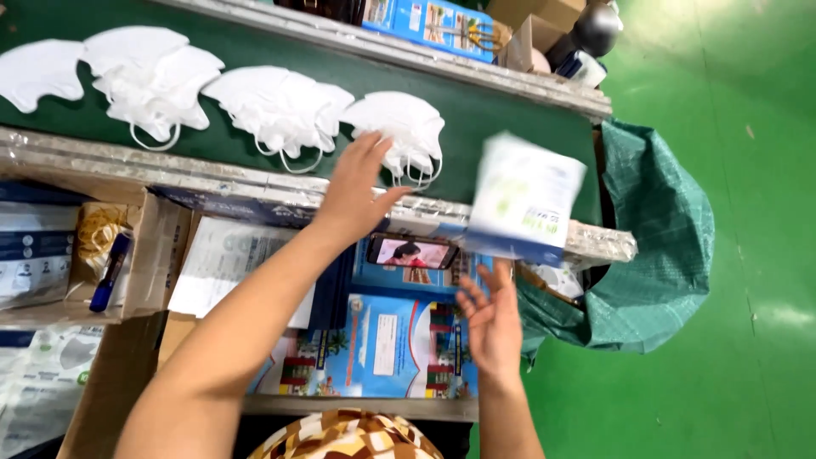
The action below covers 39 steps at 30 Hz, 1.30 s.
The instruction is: The person packs white face masks into printed plastic pouches at a workbench. They take a mask from the conveyor, insert it with a paper insert into a blue pouch, press the pouch closed, and place the finished pack on the conveyor beside the other masks.
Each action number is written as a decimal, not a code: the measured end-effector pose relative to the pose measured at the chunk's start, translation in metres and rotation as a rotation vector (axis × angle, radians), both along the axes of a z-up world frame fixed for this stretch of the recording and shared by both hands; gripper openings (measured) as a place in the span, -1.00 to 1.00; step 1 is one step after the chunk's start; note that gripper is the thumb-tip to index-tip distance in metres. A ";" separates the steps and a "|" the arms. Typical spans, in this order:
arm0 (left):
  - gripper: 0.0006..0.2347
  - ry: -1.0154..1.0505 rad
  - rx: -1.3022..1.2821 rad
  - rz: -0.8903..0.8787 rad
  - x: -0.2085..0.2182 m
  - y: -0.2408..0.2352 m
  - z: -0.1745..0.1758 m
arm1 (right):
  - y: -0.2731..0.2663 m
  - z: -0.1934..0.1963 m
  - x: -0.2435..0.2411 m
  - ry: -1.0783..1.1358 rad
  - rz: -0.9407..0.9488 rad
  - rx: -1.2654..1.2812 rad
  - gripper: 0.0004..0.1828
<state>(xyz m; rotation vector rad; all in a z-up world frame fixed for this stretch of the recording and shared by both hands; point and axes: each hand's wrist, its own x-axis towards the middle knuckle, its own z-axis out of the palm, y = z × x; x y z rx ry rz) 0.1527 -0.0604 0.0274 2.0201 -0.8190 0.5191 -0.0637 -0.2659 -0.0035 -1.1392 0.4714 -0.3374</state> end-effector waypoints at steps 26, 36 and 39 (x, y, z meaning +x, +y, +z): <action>-0.43 1.300 -0.789 -0.589 -0.114 0.057 -0.068 | 0.044 -0.030 0.016 0.039 0.210 -0.116 -0.42; -0.15 0.548 0.768 -0.351 -0.115 0.056 -0.060 | 0.068 -0.078 0.003 -0.098 0.408 -0.876 -0.19; -0.33 0.812 0.548 -0.341 -0.110 0.052 -0.044 | 0.059 -0.083 -0.003 0.105 0.431 -0.506 -0.43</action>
